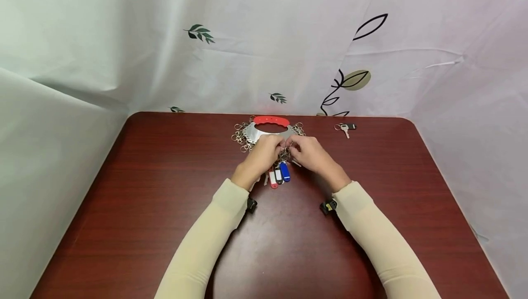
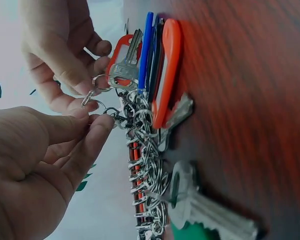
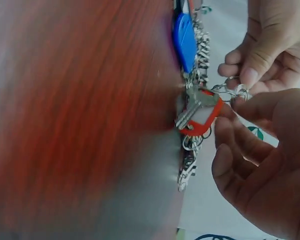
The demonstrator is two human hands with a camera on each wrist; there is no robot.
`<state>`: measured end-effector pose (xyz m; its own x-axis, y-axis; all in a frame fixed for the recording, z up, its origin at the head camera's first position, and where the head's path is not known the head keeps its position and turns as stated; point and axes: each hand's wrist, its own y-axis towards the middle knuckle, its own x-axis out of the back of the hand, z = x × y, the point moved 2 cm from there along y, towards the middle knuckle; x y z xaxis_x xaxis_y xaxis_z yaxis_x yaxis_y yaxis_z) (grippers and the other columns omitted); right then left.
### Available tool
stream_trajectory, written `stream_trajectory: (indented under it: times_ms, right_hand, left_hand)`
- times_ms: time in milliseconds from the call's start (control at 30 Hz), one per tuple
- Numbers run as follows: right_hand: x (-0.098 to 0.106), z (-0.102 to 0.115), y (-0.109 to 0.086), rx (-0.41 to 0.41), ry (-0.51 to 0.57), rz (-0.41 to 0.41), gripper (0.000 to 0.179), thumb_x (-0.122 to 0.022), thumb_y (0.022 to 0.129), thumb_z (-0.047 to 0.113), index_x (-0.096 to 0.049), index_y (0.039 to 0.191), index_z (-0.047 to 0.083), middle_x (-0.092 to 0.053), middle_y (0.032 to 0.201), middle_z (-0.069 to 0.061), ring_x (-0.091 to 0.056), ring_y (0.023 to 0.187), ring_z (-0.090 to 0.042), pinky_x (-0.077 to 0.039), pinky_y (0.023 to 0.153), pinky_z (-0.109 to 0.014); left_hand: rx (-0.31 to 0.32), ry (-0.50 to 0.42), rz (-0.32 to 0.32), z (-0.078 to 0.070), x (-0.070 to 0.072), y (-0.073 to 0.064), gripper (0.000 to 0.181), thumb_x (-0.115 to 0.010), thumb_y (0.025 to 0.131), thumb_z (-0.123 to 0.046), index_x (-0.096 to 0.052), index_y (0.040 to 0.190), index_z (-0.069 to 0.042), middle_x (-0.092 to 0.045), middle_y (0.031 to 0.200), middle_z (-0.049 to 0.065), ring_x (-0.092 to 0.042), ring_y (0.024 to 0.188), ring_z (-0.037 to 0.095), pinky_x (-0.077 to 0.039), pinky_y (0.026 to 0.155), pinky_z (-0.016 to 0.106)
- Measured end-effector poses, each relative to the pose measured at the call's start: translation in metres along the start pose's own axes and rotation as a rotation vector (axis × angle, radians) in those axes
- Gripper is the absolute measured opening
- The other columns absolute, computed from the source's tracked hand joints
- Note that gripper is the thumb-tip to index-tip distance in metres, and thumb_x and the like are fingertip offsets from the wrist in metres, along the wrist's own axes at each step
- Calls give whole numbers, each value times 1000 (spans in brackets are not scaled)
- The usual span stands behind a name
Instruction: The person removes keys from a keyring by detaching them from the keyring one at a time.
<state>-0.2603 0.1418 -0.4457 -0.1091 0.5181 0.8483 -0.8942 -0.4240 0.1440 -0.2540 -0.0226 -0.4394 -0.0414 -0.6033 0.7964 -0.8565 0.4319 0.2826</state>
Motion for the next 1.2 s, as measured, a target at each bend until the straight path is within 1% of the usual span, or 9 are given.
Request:
stream_trajectory:
  times_ms: [133,367,433,533,633,767,900,1033,1200]
  right_hand:
    - [2,2,3,79,-65,19,7,-67,98,12,-73,102,9,-73,95,-6,-64,84,-20,-55,80,-39]
    - [7,3,7,154,-114,-33,9,-68,96,9,-76,93,8,-70,78,-2,-60,70,-17,-53,68,-35]
    - [8,2,8,146,-123,-54,9,-68,94,8,-77,91,9,-71,77,-2,-60,68,-16,-53,67,-35]
    - [8,-1,9,99,-93,-76,8,-69,91,6,-76,89,9,-72,75,-1,-62,68,-15,-54,67,-35]
    - [7,-3,11,55,-48,-57,11,-66,90,4,-75,93,10,-72,75,-1,-63,68,-15,-54,66,-34]
    - [5,-4,12,41,-39,-3,16,-61,89,4,-72,99,10,-70,79,-2,-61,69,-17,-52,68,-34]
    - [7,-4,11,48,-58,21,9,-63,92,7,-69,99,10,-69,88,-4,-61,78,-19,-53,75,-37]
    - [8,-3,11,82,-47,45,8,-66,95,8,-69,102,8,-72,99,-7,-66,91,-22,-56,84,-41]
    - [7,-3,11,139,-37,51,19,-64,96,7,-71,114,7,-75,112,-10,-69,102,-25,-56,92,-44]
  left_hand:
    - [9,18,18,1,2,2,15,-65,93,7,-71,87,-6,-73,86,5,-66,81,19,-56,76,34]
    - [15,9,42,0,5,4,15,-62,94,7,-69,86,-3,-65,81,4,-59,77,17,-51,72,31]
    - [18,0,48,0,5,3,16,-61,93,8,-69,85,-3,-62,79,4,-57,75,17,-49,70,30]
    - [26,-11,52,0,4,3,16,-60,92,10,-68,84,-2,-59,76,3,-55,74,16,-46,68,28]
    - [39,-13,53,0,3,3,16,-60,92,10,-67,83,-2,-58,74,2,-54,73,15,-44,67,27]
    - [52,-11,64,0,3,4,15,-62,93,8,-68,86,-3,-59,77,2,-55,75,15,-45,69,28]
    - [37,-2,77,-1,5,7,15,-62,93,8,-69,87,-3,-65,80,4,-59,78,17,-50,72,29]
    - [37,-2,79,0,8,10,15,-61,93,9,-71,90,-2,-70,85,7,-64,81,18,-54,75,30]
    - [55,-14,79,2,10,11,15,-61,93,9,-69,88,-3,-70,84,7,-63,81,17,-53,74,29]
